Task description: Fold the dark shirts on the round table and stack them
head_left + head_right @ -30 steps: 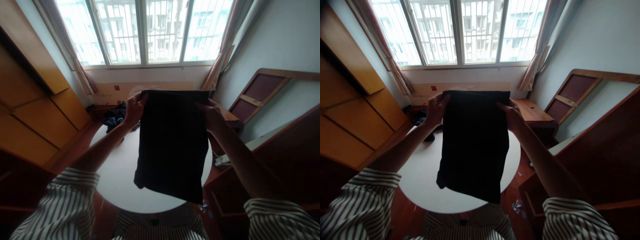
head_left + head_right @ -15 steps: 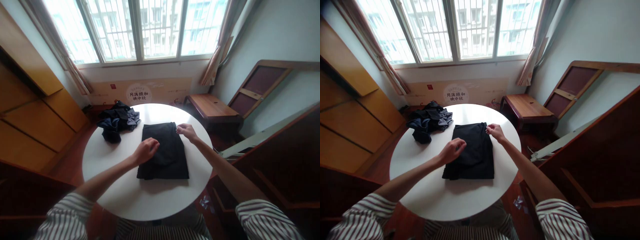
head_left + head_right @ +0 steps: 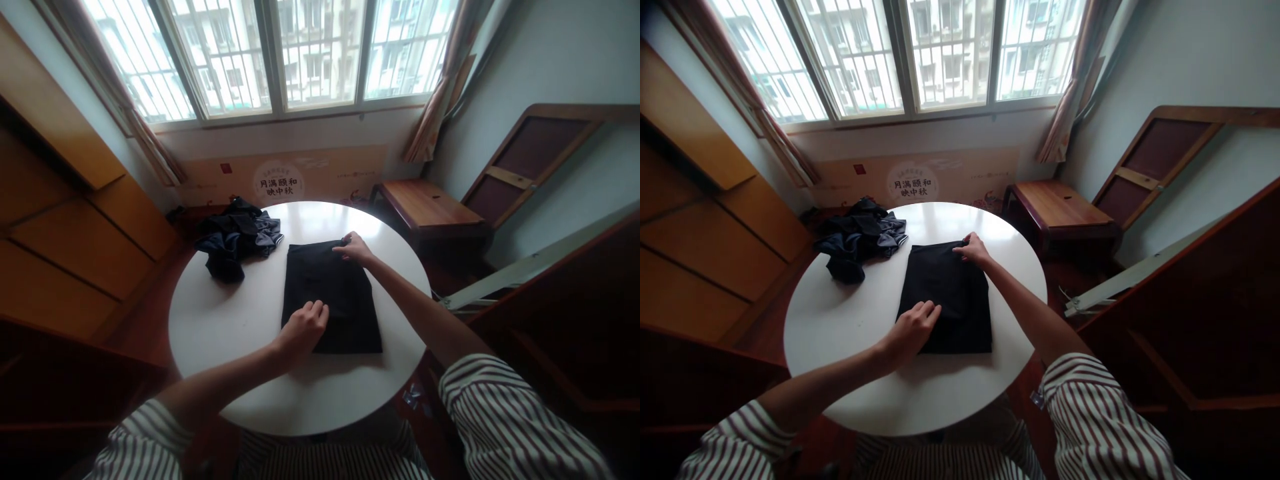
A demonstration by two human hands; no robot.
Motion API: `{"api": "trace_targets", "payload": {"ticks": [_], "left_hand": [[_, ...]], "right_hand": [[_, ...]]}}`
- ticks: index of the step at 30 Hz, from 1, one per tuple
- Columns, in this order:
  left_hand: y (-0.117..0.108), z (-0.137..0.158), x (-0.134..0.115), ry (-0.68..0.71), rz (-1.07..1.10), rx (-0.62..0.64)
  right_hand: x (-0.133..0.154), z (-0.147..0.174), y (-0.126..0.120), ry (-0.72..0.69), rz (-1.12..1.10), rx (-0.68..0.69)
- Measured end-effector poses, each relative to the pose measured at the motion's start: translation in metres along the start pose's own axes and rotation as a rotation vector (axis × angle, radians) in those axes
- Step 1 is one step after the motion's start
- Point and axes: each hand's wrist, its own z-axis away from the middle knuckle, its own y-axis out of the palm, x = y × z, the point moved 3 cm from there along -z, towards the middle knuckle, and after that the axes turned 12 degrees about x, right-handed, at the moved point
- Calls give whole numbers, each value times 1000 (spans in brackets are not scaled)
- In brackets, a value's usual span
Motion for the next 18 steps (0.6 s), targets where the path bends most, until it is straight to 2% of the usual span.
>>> {"api": "trace_targets", "payload": {"ticks": [4, 9, 14, 18], "left_hand": [[-2, -2, -4, 38, -13, -157], [8, 6, -11, -67, 21, -98], [19, 40, -5, -282, 14, -84], [23, 51, 2, -325, 47, -26]], "right_hand": [[2, 1, -1, -45, -9, -63], [0, 5, -5, 6, -98, -129], [-1, 18, -6, 116, -153, -16], [5, 25, -4, 82, -73, 112]]}}
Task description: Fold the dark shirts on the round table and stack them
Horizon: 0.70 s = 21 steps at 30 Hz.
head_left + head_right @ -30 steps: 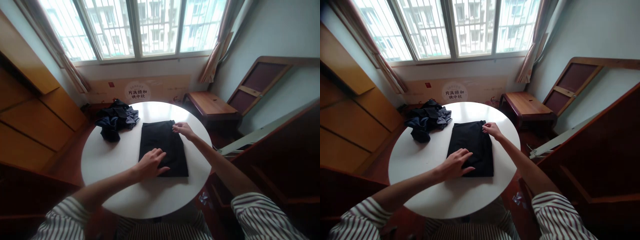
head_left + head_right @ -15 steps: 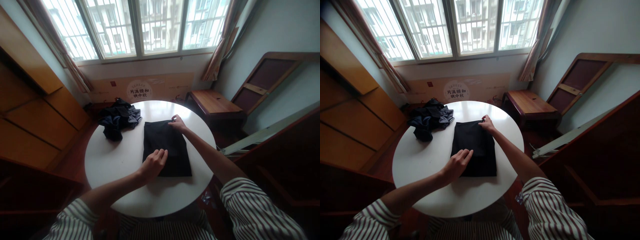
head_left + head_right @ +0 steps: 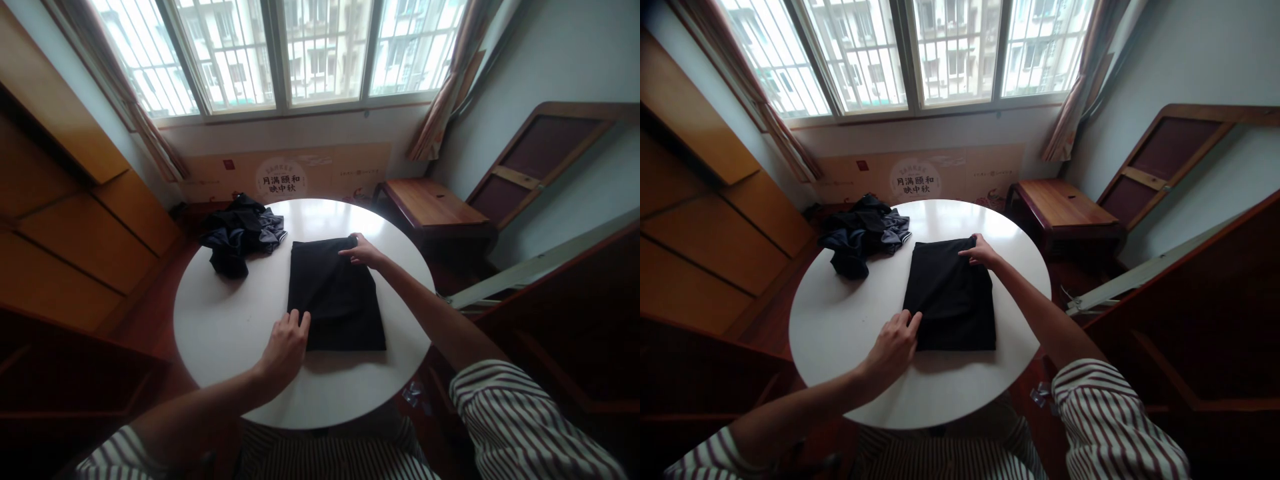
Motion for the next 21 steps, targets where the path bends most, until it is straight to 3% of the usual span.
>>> {"api": "trace_targets", "payload": {"ticks": [4, 8, 12, 17, 21], "left_hand": [[-5, -1, -3, 84, 68, -73], [-12, 5, -1, 170, 259, -180], [-16, 10, 13, 173, 467, -86], [-22, 11, 19, 224, 580, -36], [-20, 8, 10, 281, 586, -35]], "right_hand": [[3, -2, 1, -63, 17, -47], [1, -5, 0, -32, 48, -90], [2, -1, -1, -9, 63, -47], [0, 8, 1, -20, 158, 135], [-9, 10, -7, -16, 155, 107]]}}
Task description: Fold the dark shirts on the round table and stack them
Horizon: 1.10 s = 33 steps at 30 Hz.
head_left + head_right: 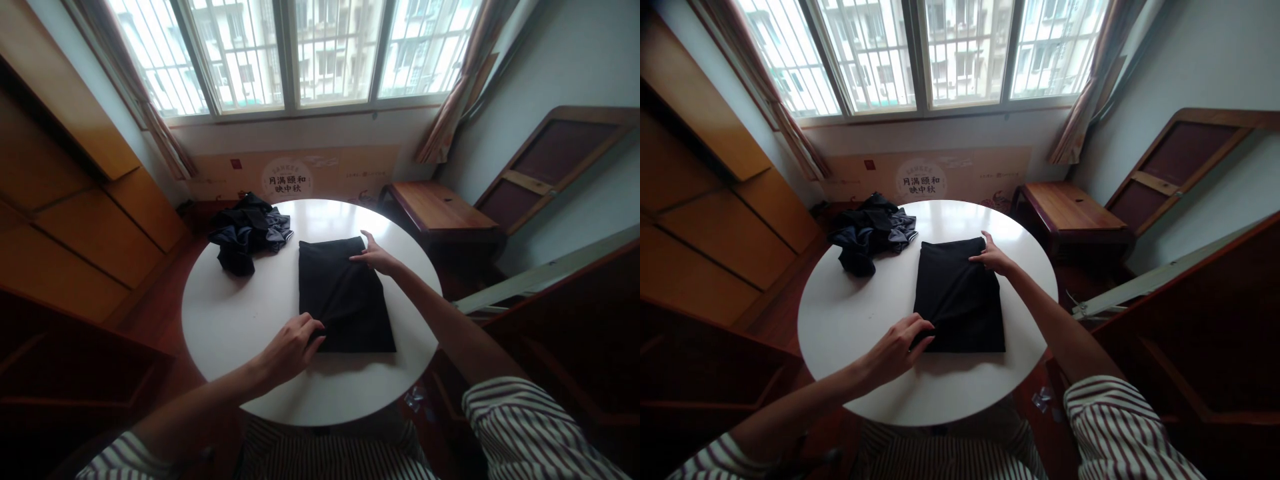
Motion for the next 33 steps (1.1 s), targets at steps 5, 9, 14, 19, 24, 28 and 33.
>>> {"api": "trace_targets", "payload": {"ticks": [5, 9, 14, 19, 24, 28, 33], "left_hand": [[6, -19, -11, -46, -291, 47], [11, -43, -19, -24, -492, 161], [23, -55, -25, 99, -686, 283], [31, -51, -29, 168, -668, 248], [-22, -87, 24, 74, -236, 46], [-81, -142, 110, -109, 83, -186], [-95, -179, 165, -240, 217, -205]], "right_hand": [[-4, -16, -9, 67, 125, -82], [6, -40, -14, 51, 288, -276], [16, -59, -17, -40, 375, -366], [17, -61, -17, -71, 391, -419], [14, -40, -10, -46, 268, -436], [3, 5, 5, -5, 87, -248], [-13, 78, 27, -9, 131, -86]]}}
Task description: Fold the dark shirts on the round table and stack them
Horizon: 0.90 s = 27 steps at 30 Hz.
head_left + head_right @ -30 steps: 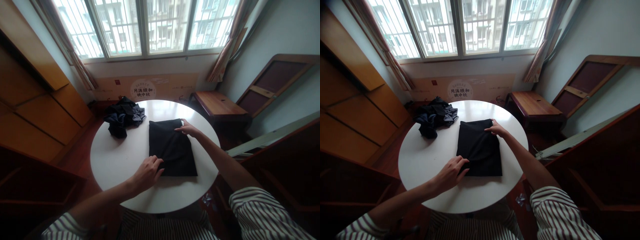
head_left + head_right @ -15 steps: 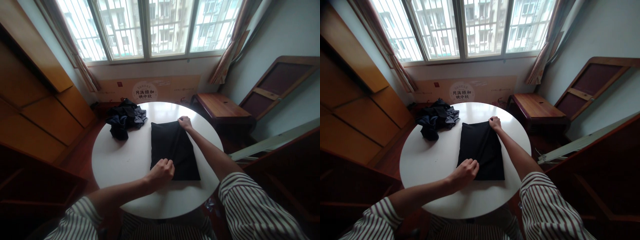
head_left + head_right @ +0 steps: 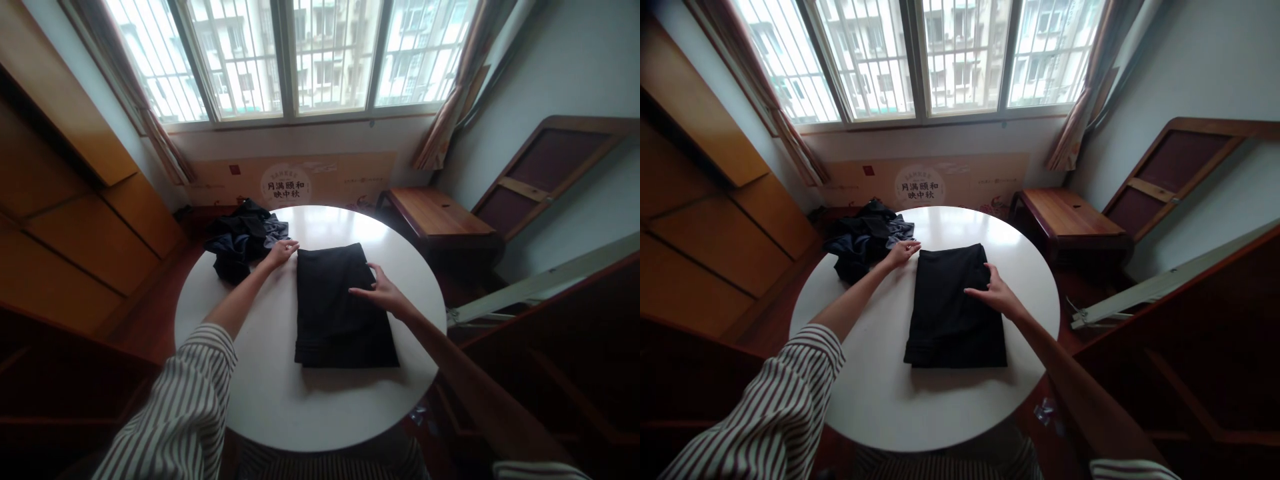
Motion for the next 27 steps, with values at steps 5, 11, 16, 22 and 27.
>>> {"api": "trace_targets", "payload": {"ticks": [5, 11, 16, 22, 27], "left_hand": [[13, 3, -5, 2, -13, 50], [13, 23, -30, 82, -76, 44], [13, 31, -51, 125, -160, 65], [51, 48, -90, 210, -277, 175], [122, 107, -126, 493, -516, 483]], "right_hand": [[-8, 44, 12, -7, -201, 146], [-20, 53, 12, -20, -276, 156], [-35, 53, 16, 29, -278, 183], [-29, 3, -13, -22, -88, 84], [-6, -73, -42, -43, 6, -168]]}}
